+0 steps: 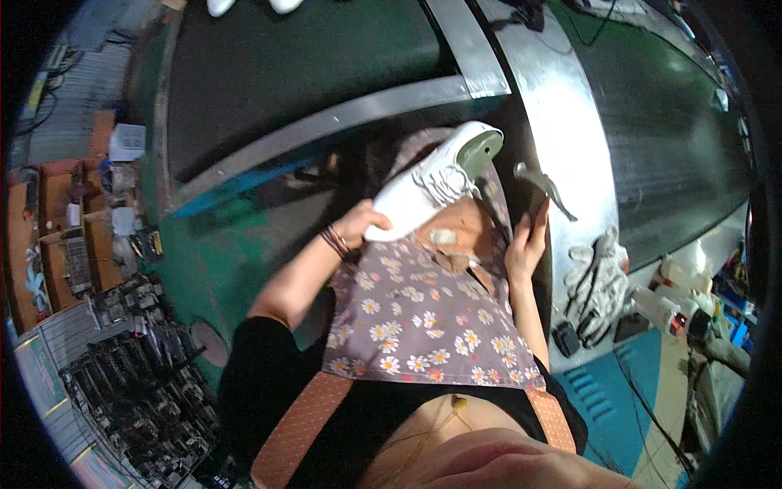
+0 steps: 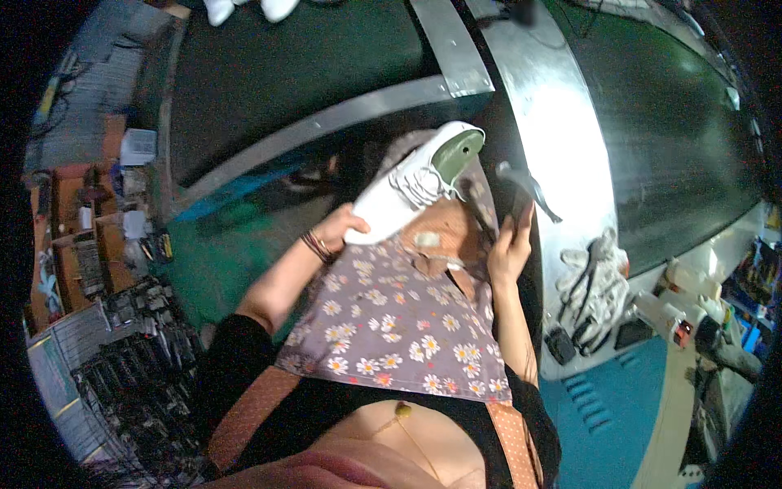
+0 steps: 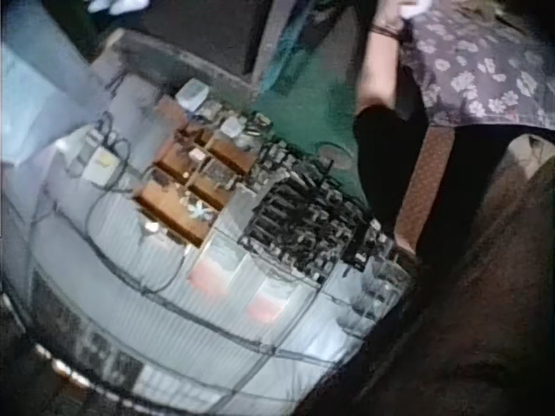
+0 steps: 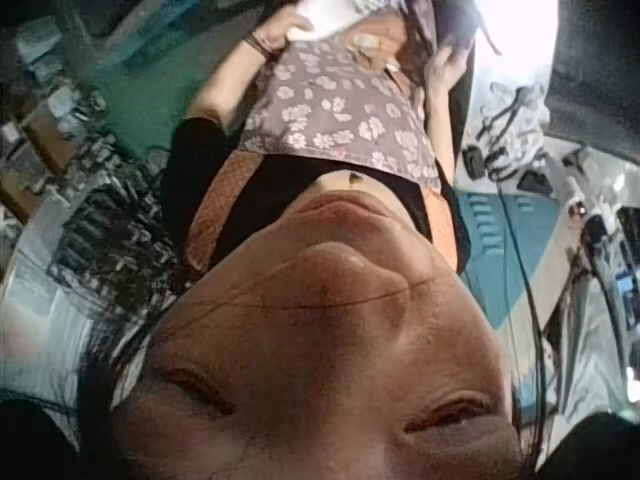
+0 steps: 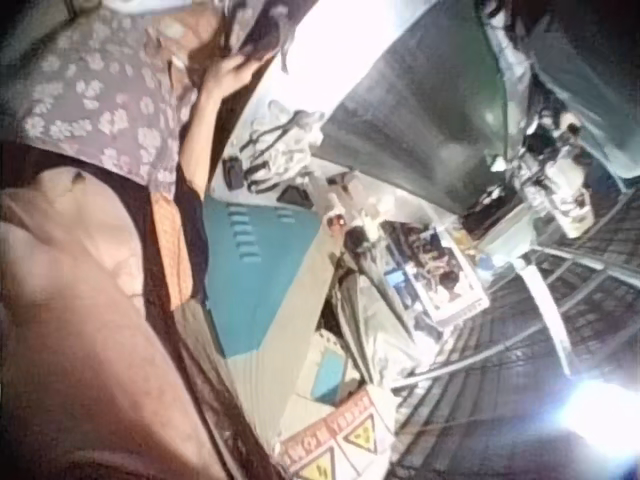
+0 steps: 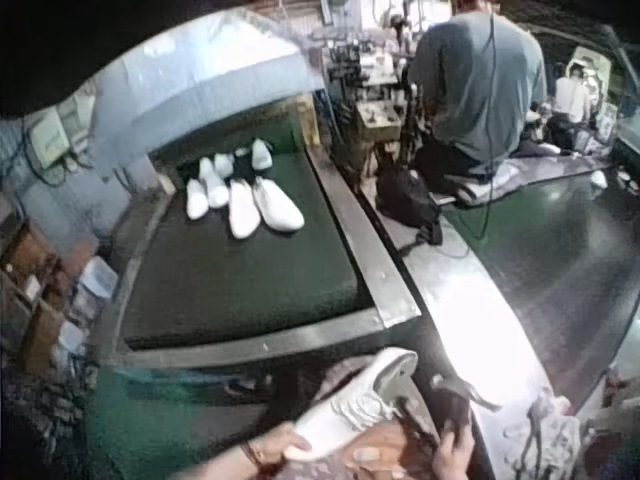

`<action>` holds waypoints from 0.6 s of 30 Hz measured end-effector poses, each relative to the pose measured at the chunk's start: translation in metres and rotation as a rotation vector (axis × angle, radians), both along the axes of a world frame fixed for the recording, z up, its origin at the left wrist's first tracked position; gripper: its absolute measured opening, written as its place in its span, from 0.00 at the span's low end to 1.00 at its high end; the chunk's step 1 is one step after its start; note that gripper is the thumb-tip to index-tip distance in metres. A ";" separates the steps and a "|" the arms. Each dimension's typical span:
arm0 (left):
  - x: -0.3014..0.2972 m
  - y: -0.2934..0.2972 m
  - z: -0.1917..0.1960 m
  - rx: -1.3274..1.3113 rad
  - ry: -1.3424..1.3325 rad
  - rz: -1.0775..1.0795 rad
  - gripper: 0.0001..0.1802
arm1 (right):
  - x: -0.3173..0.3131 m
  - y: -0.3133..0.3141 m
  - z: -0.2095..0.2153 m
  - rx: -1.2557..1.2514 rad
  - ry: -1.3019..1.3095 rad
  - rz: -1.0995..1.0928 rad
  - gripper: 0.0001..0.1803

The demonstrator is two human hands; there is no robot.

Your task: Hammering shoe seams and inspecting quality on a conveyor line.

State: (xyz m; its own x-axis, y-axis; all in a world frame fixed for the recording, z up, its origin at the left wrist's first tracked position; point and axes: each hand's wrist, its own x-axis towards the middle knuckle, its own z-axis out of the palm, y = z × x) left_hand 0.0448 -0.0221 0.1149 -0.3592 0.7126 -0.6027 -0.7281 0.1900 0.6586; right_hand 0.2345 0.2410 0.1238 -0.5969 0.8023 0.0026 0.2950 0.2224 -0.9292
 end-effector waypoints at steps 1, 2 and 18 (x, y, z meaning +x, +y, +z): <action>0.003 -0.007 0.003 0.038 -0.034 0.024 0.29 | 0.000 -0.005 0.005 -0.071 -0.070 0.023 0.28; 0.006 -0.007 0.017 0.144 -0.095 0.047 0.30 | 0.001 -0.008 0.008 -0.141 -0.142 0.048 0.28; -0.111 -0.064 0.098 0.421 -0.136 0.869 0.26 | -0.001 -0.007 -0.035 0.208 -0.169 0.398 0.29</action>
